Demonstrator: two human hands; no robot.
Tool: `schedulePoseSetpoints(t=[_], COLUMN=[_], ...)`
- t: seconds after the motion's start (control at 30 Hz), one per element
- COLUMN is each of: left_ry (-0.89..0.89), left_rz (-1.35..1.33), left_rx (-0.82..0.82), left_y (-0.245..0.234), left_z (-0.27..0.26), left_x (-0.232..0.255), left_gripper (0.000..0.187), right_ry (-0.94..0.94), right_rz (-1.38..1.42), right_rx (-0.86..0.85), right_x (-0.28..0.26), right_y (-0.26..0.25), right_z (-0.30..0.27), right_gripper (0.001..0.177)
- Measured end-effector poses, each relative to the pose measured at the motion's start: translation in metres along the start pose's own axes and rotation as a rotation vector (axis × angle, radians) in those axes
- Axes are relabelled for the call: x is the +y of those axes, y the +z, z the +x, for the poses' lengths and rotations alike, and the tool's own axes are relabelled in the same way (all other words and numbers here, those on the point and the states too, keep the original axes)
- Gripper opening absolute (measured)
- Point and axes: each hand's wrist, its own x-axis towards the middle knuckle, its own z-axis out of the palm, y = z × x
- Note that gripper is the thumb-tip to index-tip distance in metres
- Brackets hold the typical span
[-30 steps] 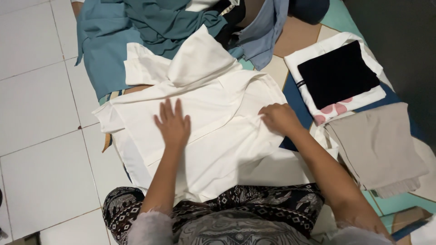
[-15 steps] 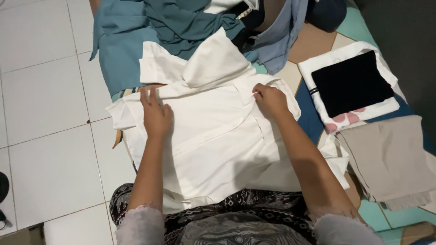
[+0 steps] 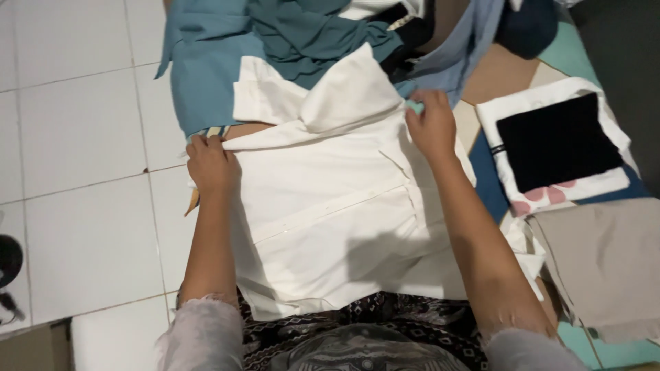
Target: Folding various items of clothing while sitting on a mattress on the floor.
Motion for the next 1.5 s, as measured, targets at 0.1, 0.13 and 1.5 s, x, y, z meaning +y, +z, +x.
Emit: schedulePoseSetpoints(t=[0.1, 0.13, 1.5], left_ry=[0.117, 0.219, 0.735], left_rz=[0.221, 0.172, -0.180], left_rx=[0.077, 0.159, -0.583], left_y=[0.001, 0.001, -0.062], left_z=[0.006, 0.008, -0.275], left_x=[-0.022, -0.027, -0.048], left_gripper=[0.026, 0.028, 0.023], right_ry=[-0.145, 0.116, 0.614], right_rz=[0.265, 0.398, -0.532], right_rx=[0.117, -0.080, -0.942], right_x=[-0.036, -0.052, 0.064], right_y=[0.021, 0.022, -0.166], right_z=[0.051, 0.064, -0.211], right_gripper=[0.048, 0.062, 0.048])
